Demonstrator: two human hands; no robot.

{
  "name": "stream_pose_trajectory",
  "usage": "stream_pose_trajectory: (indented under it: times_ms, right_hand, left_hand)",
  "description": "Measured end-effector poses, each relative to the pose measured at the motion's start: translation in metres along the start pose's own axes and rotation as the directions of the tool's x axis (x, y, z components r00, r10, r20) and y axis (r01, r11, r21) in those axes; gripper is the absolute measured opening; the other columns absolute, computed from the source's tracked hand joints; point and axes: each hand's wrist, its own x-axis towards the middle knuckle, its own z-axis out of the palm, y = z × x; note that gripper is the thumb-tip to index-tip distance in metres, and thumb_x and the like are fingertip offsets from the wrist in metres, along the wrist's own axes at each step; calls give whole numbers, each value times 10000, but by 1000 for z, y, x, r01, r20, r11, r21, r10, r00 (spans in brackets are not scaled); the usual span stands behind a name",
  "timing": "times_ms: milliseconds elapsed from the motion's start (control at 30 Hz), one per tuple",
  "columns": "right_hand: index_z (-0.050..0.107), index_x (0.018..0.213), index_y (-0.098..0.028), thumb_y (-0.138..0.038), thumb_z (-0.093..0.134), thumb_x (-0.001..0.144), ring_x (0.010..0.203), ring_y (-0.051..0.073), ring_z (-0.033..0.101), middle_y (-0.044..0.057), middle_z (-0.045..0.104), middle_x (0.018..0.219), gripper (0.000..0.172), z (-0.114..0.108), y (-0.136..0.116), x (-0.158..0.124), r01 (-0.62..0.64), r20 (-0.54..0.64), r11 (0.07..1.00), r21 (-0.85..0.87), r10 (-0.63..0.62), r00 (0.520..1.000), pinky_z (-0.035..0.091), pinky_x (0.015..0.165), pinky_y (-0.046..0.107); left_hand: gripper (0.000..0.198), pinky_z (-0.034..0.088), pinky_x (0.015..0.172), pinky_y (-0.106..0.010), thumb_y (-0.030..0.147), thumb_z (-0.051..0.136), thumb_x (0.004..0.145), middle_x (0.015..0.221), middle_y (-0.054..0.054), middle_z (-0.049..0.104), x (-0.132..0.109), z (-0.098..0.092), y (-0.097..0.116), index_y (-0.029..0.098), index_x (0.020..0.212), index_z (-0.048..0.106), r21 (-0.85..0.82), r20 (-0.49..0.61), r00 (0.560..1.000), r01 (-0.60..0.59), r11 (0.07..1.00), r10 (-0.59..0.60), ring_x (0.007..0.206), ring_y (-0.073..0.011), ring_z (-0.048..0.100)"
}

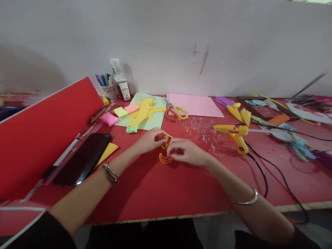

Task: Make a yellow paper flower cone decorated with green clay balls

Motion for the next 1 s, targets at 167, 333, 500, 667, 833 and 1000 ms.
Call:
stream_pose_trajectory:
  times_ms: [167, 333, 500, 667, 833, 1000]
  right_hand:
    - [516, 693, -156, -66, 455, 681, 563, 67, 423, -16, 483, 713, 110, -14, 17, -4, -147, -60, 981, 126, 156, 986, 358, 549, 196]
    - [509, 708, -154, -96, 450, 696, 555, 75, 425, -20, 490, 673, 83, -18, 29, -4, -219, -66, 967, 130, 229, 971, 350, 542, 203]
    - [530, 733, -154, -149, 461, 733, 571, 83, 431, -10, 506, 689, 69, -17, 31, -3, -240, -78, 964, 114, 250, 965, 349, 547, 211]
    - [542, 734, -152, -153, 464, 747, 606, 85, 455, 1, 512, 723, 79, -15, 29, -3, -238, -98, 964, 118, 250, 963, 364, 571, 212]
    - [573, 733, -150, -132, 495, 727, 577, 76, 444, -5, 488, 708, 80, -5, 26, 1, -211, -114, 976, 59, 217, 969, 363, 562, 209]
    - [581, 720, -147, -104, 488, 718, 536, 62, 422, -7, 474, 695, 102, -1, 25, 2, -208, -181, 978, -1, 205, 962, 352, 529, 197]
  left_hand:
    - [240, 432, 662, -264, 326, 468, 752, 823, -31, 546, 2, -3, -3, 165, 874, 596, -35, 31, 999, -29, 999, 30, 732, -138, 520]
    - [205, 425, 730, -266, 278, 454, 760, 876, -41, 593, 2, -3, -3, 161, 859, 590, -121, 86, 995, -34, 992, 44, 819, -143, 536]
    - [193, 429, 699, -244, 250, 448, 759, 856, -31, 611, 1, -1, -4, 154, 858, 583, -153, 98, 994, -36, 988, 52, 764, -124, 548]
    - [201, 420, 741, -254, 220, 450, 759, 906, -38, 611, -3, -3, -3, 157, 890, 589, -117, 80, 994, -71, 991, 81, 812, -128, 544]
    - [248, 429, 732, -262, 259, 431, 790, 987, -47, 586, -12, -4, 1, 177, 982, 565, -68, 76, 994, -76, 995, 81, 865, -142, 535]
    - [277, 411, 814, -285, 268, 364, 827, 980, -61, 591, -19, -5, -3, 158, 975, 570, -27, 61, 997, -50, 998, 52, 903, -149, 531]
